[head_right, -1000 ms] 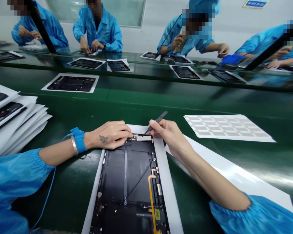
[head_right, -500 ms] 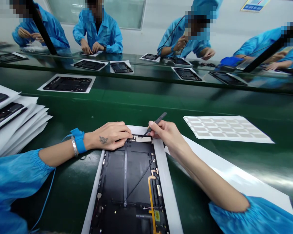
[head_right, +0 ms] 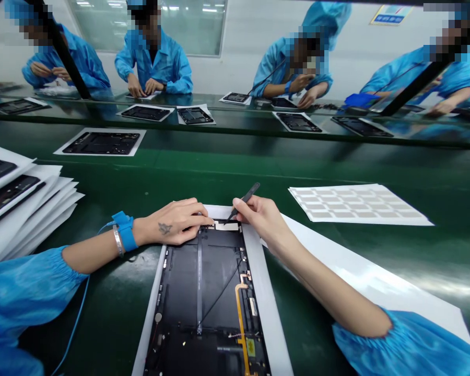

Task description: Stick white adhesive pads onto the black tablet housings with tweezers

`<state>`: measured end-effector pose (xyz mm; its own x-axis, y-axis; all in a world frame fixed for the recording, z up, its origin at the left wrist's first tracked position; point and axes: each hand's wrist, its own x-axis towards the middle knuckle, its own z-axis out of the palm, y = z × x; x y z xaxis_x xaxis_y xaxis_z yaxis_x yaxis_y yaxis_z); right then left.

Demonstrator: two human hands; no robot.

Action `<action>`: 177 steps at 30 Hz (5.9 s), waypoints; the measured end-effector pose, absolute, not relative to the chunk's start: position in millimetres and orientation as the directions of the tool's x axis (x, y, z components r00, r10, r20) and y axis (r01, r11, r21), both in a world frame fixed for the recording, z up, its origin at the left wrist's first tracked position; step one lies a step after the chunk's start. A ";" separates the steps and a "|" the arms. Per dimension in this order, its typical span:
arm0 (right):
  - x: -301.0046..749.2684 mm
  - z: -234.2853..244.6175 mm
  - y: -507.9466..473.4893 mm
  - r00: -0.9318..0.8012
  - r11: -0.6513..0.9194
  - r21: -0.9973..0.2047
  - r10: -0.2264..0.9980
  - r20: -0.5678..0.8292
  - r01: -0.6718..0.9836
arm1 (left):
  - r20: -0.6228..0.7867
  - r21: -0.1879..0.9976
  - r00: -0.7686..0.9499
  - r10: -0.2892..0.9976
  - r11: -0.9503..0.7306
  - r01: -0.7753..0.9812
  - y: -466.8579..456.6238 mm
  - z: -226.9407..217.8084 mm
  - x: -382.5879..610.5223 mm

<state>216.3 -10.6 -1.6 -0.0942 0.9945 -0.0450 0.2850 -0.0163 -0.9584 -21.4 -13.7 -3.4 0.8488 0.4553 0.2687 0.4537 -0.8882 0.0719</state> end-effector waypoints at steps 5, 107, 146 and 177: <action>220.6 -6.5 -12.8 -0.120 0.173 -0.893 0.984 0.135 0.416 | 0.254 0.083 0.845 0.471 -0.881 0.466 -14.9 -1.5 -22.1; 225.8 -5.5 -40.6 -0.247 0.266 -0.887 0.952 0.180 0.378 | 0.372 0.251 0.760 0.533 -0.846 0.471 -5.8 -13.8 -15.2; 258.8 -5.9 -25.9 0.184 0.069 -0.994 0.979 0.084 0.085 | -0.218 0.356 0.828 0.516 -0.748 0.560 29.5 42.8 45.8; 227.7 -19.1 -32.5 -0.615 0.798 -0.271 0.592 0.521 0.539 | 0.074 0.233 0.738 0.670 -0.732 0.641 13.6 10.1 -26.9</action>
